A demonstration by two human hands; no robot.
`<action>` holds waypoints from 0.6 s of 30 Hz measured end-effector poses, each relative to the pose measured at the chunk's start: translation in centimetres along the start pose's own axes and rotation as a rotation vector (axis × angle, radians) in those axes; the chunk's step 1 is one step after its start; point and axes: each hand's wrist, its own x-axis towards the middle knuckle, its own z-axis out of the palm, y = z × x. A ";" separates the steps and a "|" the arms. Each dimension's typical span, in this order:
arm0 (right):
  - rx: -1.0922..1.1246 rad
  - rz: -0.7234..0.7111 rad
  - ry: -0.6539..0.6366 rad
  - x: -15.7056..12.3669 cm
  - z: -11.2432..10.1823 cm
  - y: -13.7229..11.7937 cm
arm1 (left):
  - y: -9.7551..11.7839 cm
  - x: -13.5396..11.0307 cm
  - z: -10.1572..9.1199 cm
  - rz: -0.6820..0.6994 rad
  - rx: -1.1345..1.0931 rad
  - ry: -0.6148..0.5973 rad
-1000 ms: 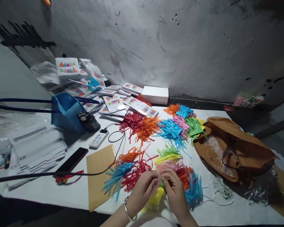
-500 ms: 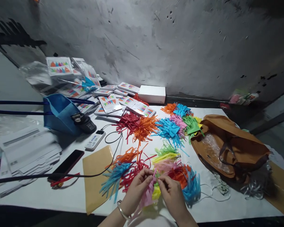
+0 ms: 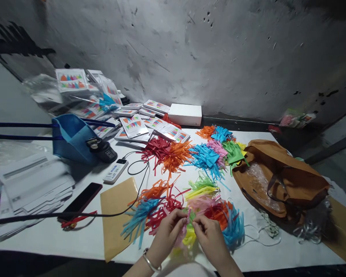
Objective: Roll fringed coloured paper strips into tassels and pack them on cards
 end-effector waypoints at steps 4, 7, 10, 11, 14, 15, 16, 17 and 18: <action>0.092 0.093 -0.077 0.1 -0.2 0.3 | -0.3 -0.2 -0.5 0.048 0.167 -0.045; 0.147 0.100 -0.098 0.0 -0.2 0.6 | -0.2 -0.2 -0.7 0.038 0.195 -0.069; 0.168 0.067 -0.098 0.0 -0.2 0.6 | 0.0 -0.3 -0.7 0.029 0.209 -0.087; 0.161 0.047 -0.089 0.0 -0.1 0.6 | 0.0 -0.3 -0.7 0.029 0.211 -0.095; 0.203 0.042 -0.045 0.0 0.3 0.8 | 0.0 -0.4 -0.6 0.032 0.228 -0.118; 0.276 0.084 -0.045 0.1 0.6 1.0 | 0.0 -0.5 -0.6 0.038 0.244 -0.127; 0.371 0.142 -0.056 0.1 0.9 1.2 | 0.0 -0.5 -0.6 0.047 0.265 -0.135; 0.468 0.200 -0.078 0.1 1.3 1.4 | -0.1 -0.6 -0.7 0.062 0.287 -0.141; 0.550 0.249 -0.108 0.1 1.6 1.7 | -0.1 -0.6 -0.8 0.081 0.309 -0.144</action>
